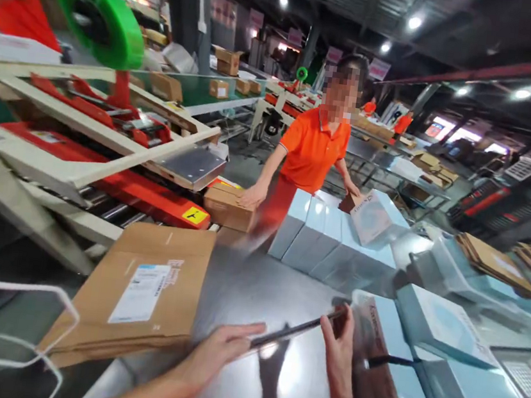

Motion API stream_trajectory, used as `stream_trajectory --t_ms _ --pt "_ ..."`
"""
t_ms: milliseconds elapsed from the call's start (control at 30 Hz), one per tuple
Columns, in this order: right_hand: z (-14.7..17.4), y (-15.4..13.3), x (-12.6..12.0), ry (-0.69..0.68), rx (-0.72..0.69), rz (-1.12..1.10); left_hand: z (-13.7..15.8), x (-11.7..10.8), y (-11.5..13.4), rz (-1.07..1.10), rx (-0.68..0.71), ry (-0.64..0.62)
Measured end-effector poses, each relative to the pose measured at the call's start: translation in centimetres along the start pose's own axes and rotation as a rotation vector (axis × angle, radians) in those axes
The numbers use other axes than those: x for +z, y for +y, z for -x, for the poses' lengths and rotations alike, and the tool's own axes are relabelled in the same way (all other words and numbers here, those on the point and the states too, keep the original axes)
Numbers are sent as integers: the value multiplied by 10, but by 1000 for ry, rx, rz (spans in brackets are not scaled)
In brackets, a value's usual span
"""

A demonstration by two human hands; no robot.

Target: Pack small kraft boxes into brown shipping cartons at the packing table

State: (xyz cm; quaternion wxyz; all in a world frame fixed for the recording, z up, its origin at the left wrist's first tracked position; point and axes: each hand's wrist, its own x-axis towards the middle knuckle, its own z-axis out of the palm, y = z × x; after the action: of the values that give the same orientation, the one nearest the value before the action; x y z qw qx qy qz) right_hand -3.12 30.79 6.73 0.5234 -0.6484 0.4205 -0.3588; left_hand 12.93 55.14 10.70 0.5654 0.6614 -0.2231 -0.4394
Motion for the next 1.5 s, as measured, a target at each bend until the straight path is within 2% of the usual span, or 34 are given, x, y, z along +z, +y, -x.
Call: stream_trajectory --t_ms 67,167,200,233,300,333,400,467,500,533,633,700,767,867,933,967,1067,1100,1167,1233,1300,1333,1400,1433,1467,1500 --pt "15 -1 -13 -28 -57 -20 -21 2 4 -2 48 179" --pt "42 14 -26 -213 -199 -78 -66 12 15 -38 176 525" --pt "48 24 -27 -268 -247 -85 -79 17 20 -65 215 585" --pt "52 35 -26 -287 -281 -58 -89 23 25 -92 255 599" --pt "50 54 -20 -193 -314 80 -94 35 30 -144 339 521" --pt "45 59 -17 -110 -325 167 -90 38 30 -184 382 436" --pt "31 62 -14 -5 -365 322 -73 38 25 -306 454 174" --pt "18 58 -15 -14 -451 384 -56 30 16 -440 478 -45" --pt "14 57 -17 -45 -497 385 -52 25 12 -486 454 -59" --pt "13 57 -20 -85 -537 369 -53 21 9 -508 403 -1" --pt "17 68 -33 -238 -600 256 -76 18 4 -428 179 260" --pt "18 77 -45 -342 -557 159 -98 23 6 -347 88 267" --pt "12 80 -56 -387 -395 10 -113 28 11 -286 54 194" --pt "-6 75 -61 -214 -34 -245 -108 33 16 -239 29 88" --pt "-14 73 -50 -153 143 -210 -90 32 12 -236 37 42" --pt "-15 74 -41 -193 197 -142 -79 30 6 -236 44 27" --pt "-16 72 -13 -472 284 4 -44 20 -31 -213 71 45" --pt "-19 68 -8 -536 292 5 -36 16 -47 -201 96 86" --pt "-29 52 -11 -602 286 3 -28 3 -75 -217 201 63" --pt "-42 25 -28 -574 196 9 -32 -11 -92 -275 293 9" --pt "-40 -4 -47 -511 -10 96 -45 -26 -94 -353 321 -18" --pt "-29 -16 -51 -490 -138 189 -54 -32 -90 -372 307 -16" --pt "10 -27 -42 -541 -390 447 -72 -40 -75 -299 245 9" --pt "34 -26 -30 -566 -470 583 -80 -42 -66 -225 213 19" --pt "56 -22 -16 -694 -561 689 -86 -42 -57 -151 193 22" --pt "74 -16 -5 -722 -642 773 -90 -41 -47 -94 184 22"
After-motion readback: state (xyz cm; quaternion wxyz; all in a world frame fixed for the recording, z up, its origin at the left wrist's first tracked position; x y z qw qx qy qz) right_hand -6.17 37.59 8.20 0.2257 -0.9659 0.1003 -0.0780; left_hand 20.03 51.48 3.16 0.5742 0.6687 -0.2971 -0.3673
